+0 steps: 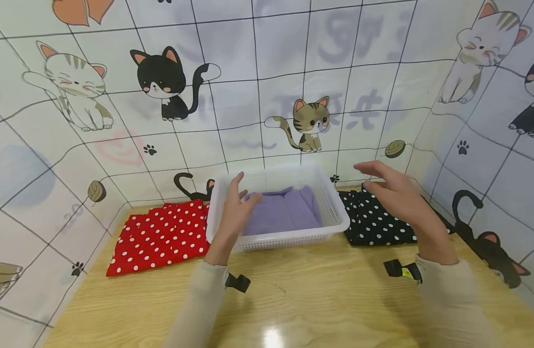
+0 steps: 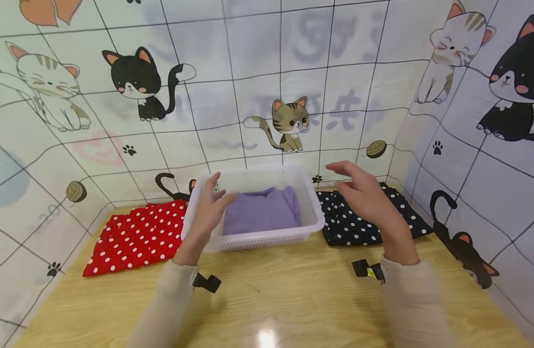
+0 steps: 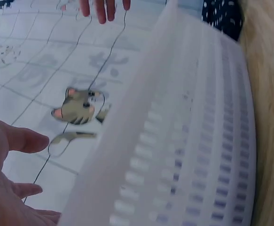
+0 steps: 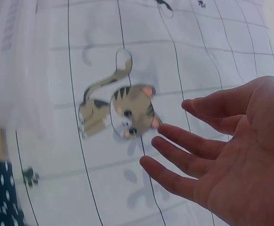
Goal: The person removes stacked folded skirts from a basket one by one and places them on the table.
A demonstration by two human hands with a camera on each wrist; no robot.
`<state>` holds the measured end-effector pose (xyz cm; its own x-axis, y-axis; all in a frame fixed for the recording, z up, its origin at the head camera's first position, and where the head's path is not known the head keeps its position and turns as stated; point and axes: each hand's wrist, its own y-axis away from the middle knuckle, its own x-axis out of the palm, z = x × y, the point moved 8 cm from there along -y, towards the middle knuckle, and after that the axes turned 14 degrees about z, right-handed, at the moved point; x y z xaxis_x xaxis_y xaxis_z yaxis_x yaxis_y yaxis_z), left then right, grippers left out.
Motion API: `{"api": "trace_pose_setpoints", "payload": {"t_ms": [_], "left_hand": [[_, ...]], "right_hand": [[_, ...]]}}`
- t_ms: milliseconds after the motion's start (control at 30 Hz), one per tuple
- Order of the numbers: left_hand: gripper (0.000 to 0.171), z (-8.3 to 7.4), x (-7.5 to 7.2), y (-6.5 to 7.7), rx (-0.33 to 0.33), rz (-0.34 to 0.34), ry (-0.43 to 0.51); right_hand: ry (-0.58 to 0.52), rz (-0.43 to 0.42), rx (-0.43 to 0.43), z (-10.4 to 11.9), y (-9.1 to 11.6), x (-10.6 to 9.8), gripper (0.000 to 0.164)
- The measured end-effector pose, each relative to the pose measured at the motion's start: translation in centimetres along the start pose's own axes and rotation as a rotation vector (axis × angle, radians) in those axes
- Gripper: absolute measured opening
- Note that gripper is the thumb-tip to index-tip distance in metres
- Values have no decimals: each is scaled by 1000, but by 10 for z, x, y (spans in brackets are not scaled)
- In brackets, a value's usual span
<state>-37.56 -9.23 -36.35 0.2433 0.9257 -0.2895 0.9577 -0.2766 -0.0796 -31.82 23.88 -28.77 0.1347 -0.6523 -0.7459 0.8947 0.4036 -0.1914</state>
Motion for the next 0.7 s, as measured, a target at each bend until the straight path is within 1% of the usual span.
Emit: {"api": "trace_pose_setpoints", "payload": {"t_ms": [100, 200, 300, 367, 500, 567, 600, 700], "left_hand": [[77, 9, -11, -3, -51, 10, -32], [81, 20, -18, -3, -119, 35, -66], [83, 29, -24, -3, -161, 52, -95], [82, 36, -23, -3, -179, 74, -125], [81, 48, -16, -3, -222, 167, -159], [82, 50, -13, -2, -230, 208, -171], [83, 50, -12, -2, -229, 227, -173], [89, 55, -10, -1, -274, 278, -200]], "right_hand": [[-82, 66, 7, 6, -16, 18, 46], [-176, 181, 28, 8, -35, 42, 50], [-226, 277, 56, 7, -55, 67, 53], [-235, 314, 88, 3, -64, 81, 55], [-221, 365, 184, -10, -72, 102, 57], [-229, 382, 228, -16, -74, 110, 58], [-240, 388, 244, -19, -75, 113, 58], [-293, 407, 292, -27, -80, 123, 59]]}}
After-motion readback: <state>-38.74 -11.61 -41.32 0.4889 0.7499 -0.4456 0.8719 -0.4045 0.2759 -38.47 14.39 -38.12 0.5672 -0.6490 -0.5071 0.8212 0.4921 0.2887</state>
